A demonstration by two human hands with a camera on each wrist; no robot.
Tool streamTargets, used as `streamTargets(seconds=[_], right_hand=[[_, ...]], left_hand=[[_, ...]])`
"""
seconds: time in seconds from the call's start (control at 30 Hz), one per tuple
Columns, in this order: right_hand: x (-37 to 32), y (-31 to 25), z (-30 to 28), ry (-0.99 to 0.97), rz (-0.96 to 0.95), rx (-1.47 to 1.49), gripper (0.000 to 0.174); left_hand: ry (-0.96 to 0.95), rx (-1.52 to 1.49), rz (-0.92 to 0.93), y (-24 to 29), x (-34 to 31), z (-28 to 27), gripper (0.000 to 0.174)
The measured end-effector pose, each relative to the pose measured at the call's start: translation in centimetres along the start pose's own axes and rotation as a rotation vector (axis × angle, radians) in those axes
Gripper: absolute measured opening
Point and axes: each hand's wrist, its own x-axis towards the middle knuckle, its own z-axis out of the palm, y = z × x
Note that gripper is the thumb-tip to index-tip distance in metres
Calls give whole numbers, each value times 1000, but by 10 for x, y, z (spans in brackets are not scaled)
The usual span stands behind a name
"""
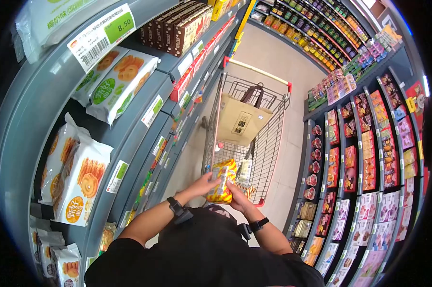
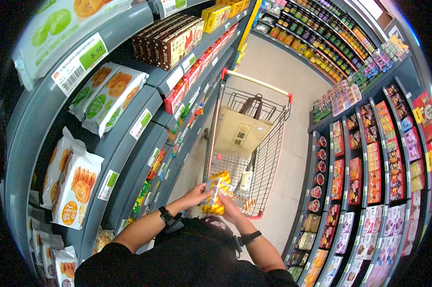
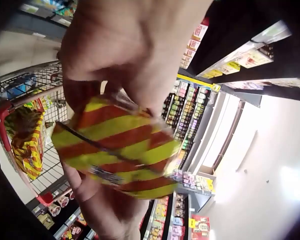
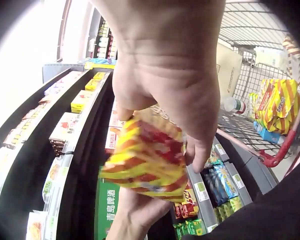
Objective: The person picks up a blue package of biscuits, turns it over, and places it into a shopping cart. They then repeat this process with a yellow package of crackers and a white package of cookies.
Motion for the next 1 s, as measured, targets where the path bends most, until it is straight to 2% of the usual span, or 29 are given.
streamTargets(seconds=[0.07,0.1,0.17,0.27,0.3,0.4,0.43,0.47,0.5,0.57,0.6,0.63,0.67,0.7,0.73,0.77,0.8,0.83,0.87,0.9,0.93,1.0], right_hand=[[-4,-5,6,69,8,-12,54],[5,2,-10,83,17,-16,56],[1,-1,-5,203,12,-161,59],[-6,-9,2,303,12,-329,66],[-7,-12,3,299,-5,-359,66],[-11,-23,-2,313,-26,-336,67],[-8,-21,-15,318,-53,-340,66],[-6,-20,-26,321,-78,-343,66],[-6,-21,-31,350,-67,-338,56],[-2,-25,-48,160,20,-107,49],[0,-26,-59,63,66,9,46],[3,-22,-70,96,57,23,38],[5,-22,-83,114,59,2,37],[4,-25,-93,125,75,-29,35],[7,-27,-104,119,105,-73,34],[12,-25,-120,82,123,-67,32],[15,-26,-132,59,172,-105,35],[5,-35,-124,48,221,-101,38],[12,-31,-138,-1,264,-88,41],[8,-36,-138,-26,301,-149,42],[13,-31,-154,-44,323,-162,43],[27,-23,-188,-73,358,-203,43]], left_hand=[[144,74,41,-5,3,7,58],[61,41,38,-12,9,5,59],[-101,-34,27,-27,20,4,61],[-218,-71,-200,11,3,2,71],[-255,-82,-275,15,5,1,57],[-160,-184,-148,7,11,12,55],[-164,-348,-110,8,15,16,50],[-169,-435,-142,4,19,22,48],[-173,-521,-173,2,24,28,46],[-224,-631,-287,1,37,39,43],[-229,-611,-279,3,42,46,43],[-230,-592,-272,5,45,52,43],[-221,-579,-267,5,47,58,43],[-223,-480,-248,5,49,64,42],[-198,-230,-263,13,46,66,49],[-194,-142,-365,30,38,69,58],[-174,-124,-305,13,42,79,64],[-208,-225,-297,-58,77,99,66],[-146,-266,-322,-81,87,111,59],[-172,-268,-334,-95,92,118,61],[-161,-54,-413,-52,70,111,50],[-147,75,-399,-64,74,120,36]])
